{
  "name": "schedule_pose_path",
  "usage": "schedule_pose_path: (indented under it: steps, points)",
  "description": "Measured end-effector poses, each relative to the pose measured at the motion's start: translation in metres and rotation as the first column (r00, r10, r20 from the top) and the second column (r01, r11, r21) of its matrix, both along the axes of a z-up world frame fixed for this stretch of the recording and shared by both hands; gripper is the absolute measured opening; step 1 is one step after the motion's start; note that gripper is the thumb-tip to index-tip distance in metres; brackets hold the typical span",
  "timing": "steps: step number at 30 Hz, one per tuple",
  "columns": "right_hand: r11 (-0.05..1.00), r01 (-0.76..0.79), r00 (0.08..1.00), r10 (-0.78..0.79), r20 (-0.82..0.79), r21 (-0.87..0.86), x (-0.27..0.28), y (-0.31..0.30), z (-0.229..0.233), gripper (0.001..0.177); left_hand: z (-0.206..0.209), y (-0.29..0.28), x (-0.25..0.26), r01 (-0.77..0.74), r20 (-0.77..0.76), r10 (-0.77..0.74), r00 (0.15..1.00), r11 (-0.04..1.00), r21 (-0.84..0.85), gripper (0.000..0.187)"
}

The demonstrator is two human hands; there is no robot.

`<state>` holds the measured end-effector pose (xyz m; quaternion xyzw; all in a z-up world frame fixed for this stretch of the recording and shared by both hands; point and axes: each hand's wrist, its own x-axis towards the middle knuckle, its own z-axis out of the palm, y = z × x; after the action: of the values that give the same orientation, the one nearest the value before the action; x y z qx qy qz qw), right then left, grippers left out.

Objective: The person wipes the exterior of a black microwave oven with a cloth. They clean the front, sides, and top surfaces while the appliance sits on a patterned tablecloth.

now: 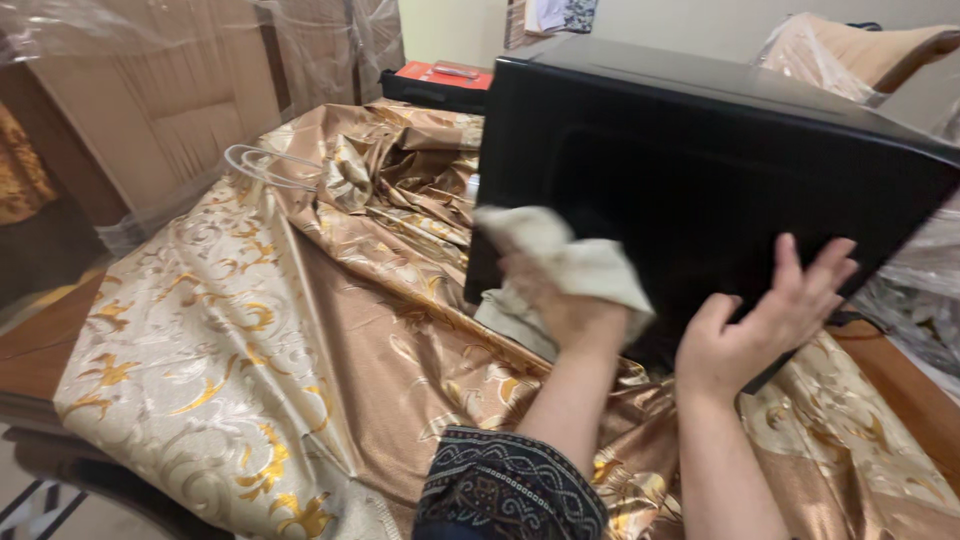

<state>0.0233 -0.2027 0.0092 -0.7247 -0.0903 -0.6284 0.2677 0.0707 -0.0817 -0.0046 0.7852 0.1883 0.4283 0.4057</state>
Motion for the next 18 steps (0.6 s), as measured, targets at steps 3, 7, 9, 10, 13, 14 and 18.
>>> schedule_pose_path:
  steps: [3,7,9,10,13,14,18]
  points:
    - [1.0,-0.001,1.0,0.001,0.019,-0.012,-0.004,0.002,0.0,0.063,-0.009,-0.027,-0.002,0.17,0.166,-0.247,0.955,0.91,0.379,0.076]
    - [1.0,0.019,0.999,-0.019,0.033,0.001,-0.003,-0.003,0.002,0.051,-0.014,-0.047,-0.01,-0.044,0.133,-0.138,0.982,0.511,0.858,0.058]
    - [1.0,0.004,0.997,-0.003,0.078,-0.001,0.0,-0.004,0.004,0.048,-0.009,-0.044,-0.015,-0.219,0.302,-0.068,0.951,0.542,0.811,0.071]
    - [1.0,-0.019,0.993,0.021,0.118,-0.019,0.0,-0.004,0.004,0.044,-0.004,-0.037,-0.014,-0.083,0.268,-0.155,0.951,0.705,0.704,0.077]
    - [0.997,-0.081,0.986,0.082,0.145,-0.013,-0.001,-0.003,0.004,0.039,0.016,-0.005,0.003,0.042,0.293,-0.127,0.948,0.959,0.28,0.097]
    - [0.995,-0.099,0.985,0.097,0.14,0.001,-0.001,-0.005,0.005,0.039,0.015,0.014,0.008,-0.142,0.306,0.087,0.948,0.976,0.164,0.102]
    - [0.998,-0.057,0.995,0.057,0.081,0.005,0.0,-0.004,-0.001,0.041,0.007,0.043,0.015,-0.143,0.315,0.174,0.933,0.983,-0.118,0.061]
